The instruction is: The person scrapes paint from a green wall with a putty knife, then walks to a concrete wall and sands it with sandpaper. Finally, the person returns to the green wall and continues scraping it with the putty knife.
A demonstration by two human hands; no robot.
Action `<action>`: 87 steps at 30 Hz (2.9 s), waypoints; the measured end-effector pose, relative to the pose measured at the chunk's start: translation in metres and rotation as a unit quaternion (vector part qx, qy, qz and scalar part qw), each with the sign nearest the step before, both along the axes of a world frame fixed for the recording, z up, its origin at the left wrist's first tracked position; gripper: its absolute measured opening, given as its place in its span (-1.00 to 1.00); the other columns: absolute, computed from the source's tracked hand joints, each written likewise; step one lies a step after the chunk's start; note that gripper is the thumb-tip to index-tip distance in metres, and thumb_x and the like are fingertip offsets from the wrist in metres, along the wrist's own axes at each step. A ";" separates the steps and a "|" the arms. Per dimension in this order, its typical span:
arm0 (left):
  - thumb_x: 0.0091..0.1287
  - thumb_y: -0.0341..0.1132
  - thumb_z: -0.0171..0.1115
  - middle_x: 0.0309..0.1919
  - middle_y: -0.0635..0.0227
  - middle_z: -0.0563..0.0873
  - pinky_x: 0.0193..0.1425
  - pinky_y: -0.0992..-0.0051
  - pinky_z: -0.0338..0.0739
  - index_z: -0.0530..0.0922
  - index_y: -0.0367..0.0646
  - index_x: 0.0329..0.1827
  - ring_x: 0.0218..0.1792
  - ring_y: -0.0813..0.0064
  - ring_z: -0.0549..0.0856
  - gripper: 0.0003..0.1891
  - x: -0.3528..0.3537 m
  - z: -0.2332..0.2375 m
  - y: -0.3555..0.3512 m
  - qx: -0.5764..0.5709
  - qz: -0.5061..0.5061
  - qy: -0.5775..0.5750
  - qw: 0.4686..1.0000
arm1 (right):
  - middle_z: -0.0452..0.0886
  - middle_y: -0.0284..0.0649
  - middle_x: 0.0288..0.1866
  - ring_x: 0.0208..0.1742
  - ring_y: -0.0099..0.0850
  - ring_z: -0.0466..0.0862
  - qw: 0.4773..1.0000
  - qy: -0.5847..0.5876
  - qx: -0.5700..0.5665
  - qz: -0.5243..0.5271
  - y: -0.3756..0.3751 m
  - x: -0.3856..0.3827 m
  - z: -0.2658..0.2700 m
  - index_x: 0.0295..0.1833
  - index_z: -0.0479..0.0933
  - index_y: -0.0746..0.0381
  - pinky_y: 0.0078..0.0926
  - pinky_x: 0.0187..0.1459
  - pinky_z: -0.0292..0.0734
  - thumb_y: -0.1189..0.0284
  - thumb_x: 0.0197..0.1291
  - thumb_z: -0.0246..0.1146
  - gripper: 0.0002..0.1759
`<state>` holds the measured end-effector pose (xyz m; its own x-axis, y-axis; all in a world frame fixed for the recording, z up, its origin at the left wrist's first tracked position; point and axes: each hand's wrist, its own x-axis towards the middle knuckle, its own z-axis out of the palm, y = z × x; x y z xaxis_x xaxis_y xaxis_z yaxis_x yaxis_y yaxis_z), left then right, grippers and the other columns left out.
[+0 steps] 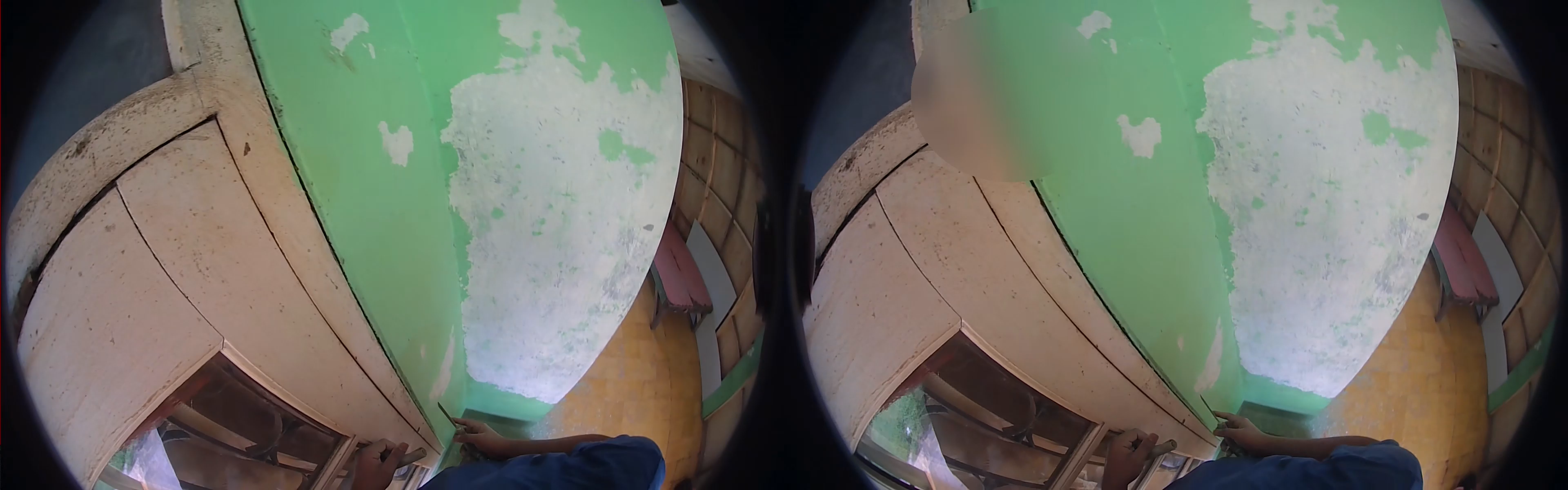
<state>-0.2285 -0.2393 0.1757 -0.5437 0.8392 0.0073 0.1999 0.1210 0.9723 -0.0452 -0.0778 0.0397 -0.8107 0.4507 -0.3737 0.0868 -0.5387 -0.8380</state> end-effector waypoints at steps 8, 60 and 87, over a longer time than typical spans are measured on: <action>0.25 -0.24 0.26 -0.53 0.39 0.59 -0.31 0.56 0.39 0.58 -0.25 -0.36 -0.45 0.63 0.51 -0.79 -0.028 -0.010 -0.012 -0.058 -0.127 0.024 0.990 | 0.53 -0.18 -0.31 -0.54 -0.39 0.58 0.977 -0.098 -0.146 -0.117 0.007 0.003 -0.032 0.27 0.23 0.14 -0.42 -0.62 0.48 0.55 0.09 0.23 -0.40; 0.33 -0.29 0.16 -0.48 0.51 0.49 -0.26 0.69 0.32 0.51 -0.24 -0.22 -0.41 0.74 0.40 -0.83 -0.018 0.001 -0.002 -0.086 -0.120 -0.078 0.986 | 0.58 -0.23 -0.38 -0.51 -0.45 0.58 0.980 -0.024 -0.113 -0.162 0.049 0.070 -0.026 -0.01 0.39 0.17 -0.51 -0.47 0.52 0.46 0.21 0.11 -0.77; 0.36 -0.21 0.14 -0.71 0.66 0.24 -0.52 0.64 0.07 0.68 -0.32 -0.33 -0.60 0.78 0.18 -0.69 0.030 -0.028 0.050 0.006 0.279 0.125 0.952 | 0.43 -0.39 -0.59 -0.65 -0.66 0.41 0.925 -0.059 0.303 -0.221 0.259 0.159 0.055 -0.19 0.47 0.26 -0.67 -0.61 0.35 0.43 0.21 0.19 -0.87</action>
<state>-0.1989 -0.1890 0.1480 -0.8851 0.4189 0.2028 0.3332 0.2661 0.9045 0.1134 0.1808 0.0952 -0.4665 0.8844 -0.0180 0.0800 0.0219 -0.9966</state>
